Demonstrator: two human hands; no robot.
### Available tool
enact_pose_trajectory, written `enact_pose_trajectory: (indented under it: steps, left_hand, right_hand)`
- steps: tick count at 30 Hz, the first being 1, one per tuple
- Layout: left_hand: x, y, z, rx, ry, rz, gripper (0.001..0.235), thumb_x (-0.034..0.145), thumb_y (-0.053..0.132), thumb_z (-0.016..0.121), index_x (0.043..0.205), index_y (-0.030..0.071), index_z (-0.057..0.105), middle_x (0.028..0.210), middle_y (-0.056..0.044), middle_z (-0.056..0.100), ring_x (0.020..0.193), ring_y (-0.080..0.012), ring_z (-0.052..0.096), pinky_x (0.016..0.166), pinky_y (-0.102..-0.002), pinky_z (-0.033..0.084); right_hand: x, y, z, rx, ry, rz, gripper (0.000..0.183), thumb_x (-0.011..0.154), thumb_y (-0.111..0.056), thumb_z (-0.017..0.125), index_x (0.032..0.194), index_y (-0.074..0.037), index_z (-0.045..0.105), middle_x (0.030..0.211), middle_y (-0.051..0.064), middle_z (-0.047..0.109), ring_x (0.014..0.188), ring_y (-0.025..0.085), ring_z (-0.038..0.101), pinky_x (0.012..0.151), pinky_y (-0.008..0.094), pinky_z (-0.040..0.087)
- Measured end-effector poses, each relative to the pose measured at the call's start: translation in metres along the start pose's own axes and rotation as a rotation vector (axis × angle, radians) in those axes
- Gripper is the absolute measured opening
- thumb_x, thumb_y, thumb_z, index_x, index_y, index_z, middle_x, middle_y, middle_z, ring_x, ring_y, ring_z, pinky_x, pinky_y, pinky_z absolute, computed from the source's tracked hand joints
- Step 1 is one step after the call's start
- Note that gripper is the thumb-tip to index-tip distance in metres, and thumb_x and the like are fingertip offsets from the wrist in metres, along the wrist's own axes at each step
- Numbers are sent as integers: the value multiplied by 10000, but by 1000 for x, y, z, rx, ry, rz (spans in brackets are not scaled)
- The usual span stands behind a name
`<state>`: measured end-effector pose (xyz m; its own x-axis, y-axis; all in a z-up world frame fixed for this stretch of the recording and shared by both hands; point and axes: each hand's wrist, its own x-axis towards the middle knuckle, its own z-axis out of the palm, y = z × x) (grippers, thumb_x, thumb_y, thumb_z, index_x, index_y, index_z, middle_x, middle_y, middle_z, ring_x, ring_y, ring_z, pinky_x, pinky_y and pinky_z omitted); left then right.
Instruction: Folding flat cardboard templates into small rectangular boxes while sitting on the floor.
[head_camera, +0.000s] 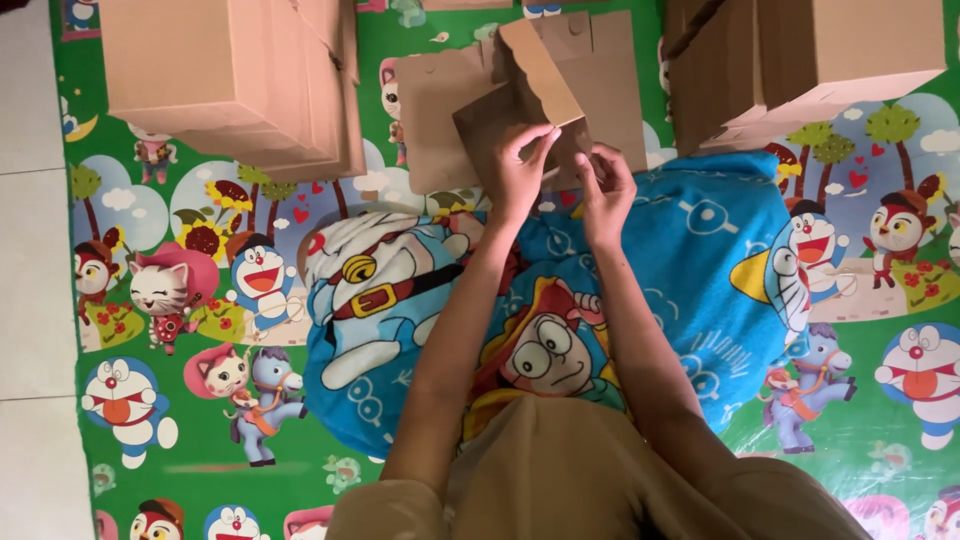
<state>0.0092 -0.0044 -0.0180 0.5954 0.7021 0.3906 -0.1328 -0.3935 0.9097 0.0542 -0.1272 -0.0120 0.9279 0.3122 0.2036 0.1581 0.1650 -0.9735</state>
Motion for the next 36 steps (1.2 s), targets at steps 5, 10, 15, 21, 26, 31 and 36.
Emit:
enact_pose_trajectory:
  steps: [5, 10, 15, 21, 26, 31, 36]
  left_hand:
    - [-21, 10, 14, -20, 93, -34, 152, 931, 71, 781, 1053, 152, 819, 979, -136, 791, 952, -277, 771, 825, -355, 631]
    - [-30, 7, 8, -159, 67, -90, 232, 991, 41, 710, 1178, 149, 795, 1055, -171, 776, 1004, -326, 739, 810, -385, 648]
    - [-27, -5, 6, -169, 100, -64, 166, 931, 75, 791, 1085, 128, 822, 986, -156, 788, 905, -281, 757, 705, -325, 653]
    - [-25, -5, -2, -179, 89, -71, 159, 894, 91, 830, 1051, 118, 820, 937, -141, 786, 804, -278, 774, 652, -325, 658]
    - [-24, -10, 0, -242, -15, -118, 179, 982, 129, 747, 1145, 58, 731, 1111, -227, 735, 994, -420, 732, 808, -481, 644]
    - [-36, 5, 0, -197, -23, -119, 286, 990, 170, 717, 1216, 27, 613, 1290, -335, 581, 1145, -536, 619, 883, -530, 632]
    - [-45, 23, 5, -164, 22, -104, 357, 1007, 180, 690, 1271, -9, 540, 1431, -404, 390, 1263, -598, 512, 992, -569, 588]
  right_hand:
    - [9, -11, 11, -103, -34, -167, 101, 1019, -21, 728, 1113, -46, 757, 1143, 158, 684, 1192, 287, 648, 861, 422, 621]
    - [9, -13, 9, -174, -12, -213, 71, 1031, -71, 728, 1086, -73, 774, 1094, 122, 717, 1119, 299, 697, 823, 401, 631]
    - [11, -20, 10, -276, -45, -280, 65, 1005, -46, 762, 1055, -63, 801, 1050, 115, 725, 1057, 361, 706, 779, 404, 642]
    - [11, -22, 5, -465, -114, -449, 73, 954, -12, 810, 1023, -35, 808, 1054, 145, 752, 1068, 410, 701, 929, 558, 571]
    - [12, -17, -1, -310, -161, -242, 64, 981, -21, 777, 1033, -55, 794, 943, 158, 795, 1132, 373, 627, 1076, 493, 499]
    - [19, -4, -8, -228, -248, -206, 86, 915, -13, 857, 979, -55, 818, 1029, 166, 782, 1129, 338, 710, 1068, 510, 491]
    - [18, 0, -6, -167, -290, -234, 94, 907, 10, 854, 984, -22, 812, 1262, 238, 693, 1170, 425, 676, 1011, 502, 540]
